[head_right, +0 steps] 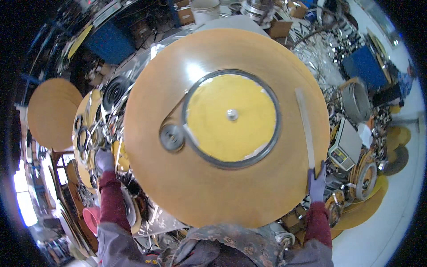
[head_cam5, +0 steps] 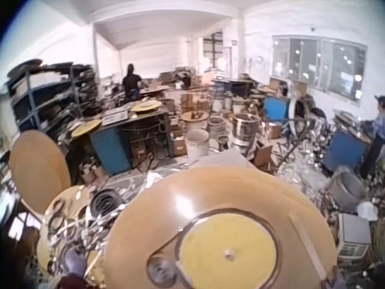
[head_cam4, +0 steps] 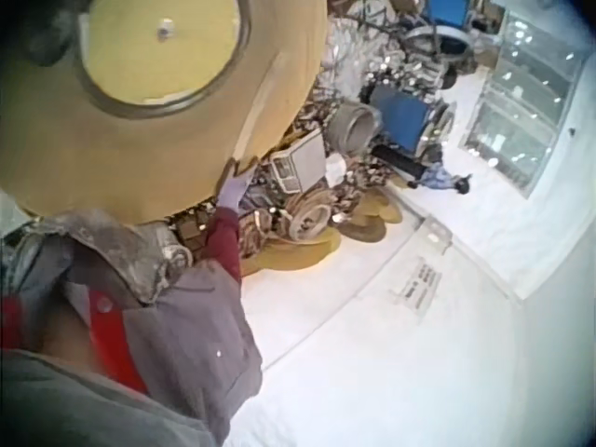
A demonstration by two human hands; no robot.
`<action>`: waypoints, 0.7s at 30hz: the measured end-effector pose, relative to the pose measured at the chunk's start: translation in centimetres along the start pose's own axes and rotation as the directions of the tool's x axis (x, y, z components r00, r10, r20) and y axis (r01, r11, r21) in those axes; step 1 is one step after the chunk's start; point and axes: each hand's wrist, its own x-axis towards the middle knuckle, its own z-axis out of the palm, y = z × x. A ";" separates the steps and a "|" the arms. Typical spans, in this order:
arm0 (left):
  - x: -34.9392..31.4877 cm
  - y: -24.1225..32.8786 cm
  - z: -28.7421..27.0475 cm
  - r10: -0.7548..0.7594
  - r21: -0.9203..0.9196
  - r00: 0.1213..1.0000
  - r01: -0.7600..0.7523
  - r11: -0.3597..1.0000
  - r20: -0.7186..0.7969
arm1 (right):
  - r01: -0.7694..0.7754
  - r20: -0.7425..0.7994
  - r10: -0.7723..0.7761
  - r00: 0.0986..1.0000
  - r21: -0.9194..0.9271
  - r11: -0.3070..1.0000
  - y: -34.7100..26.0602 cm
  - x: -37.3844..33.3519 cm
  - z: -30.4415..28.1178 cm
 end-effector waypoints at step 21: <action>-38.8 41.3 -8.4 0.950 -0.670 0.085 -0.728 -0.147 -0.300 | 0.284 -0.036 -0.304 0.952 0.475 0.833 -11.2 24.1 -12.8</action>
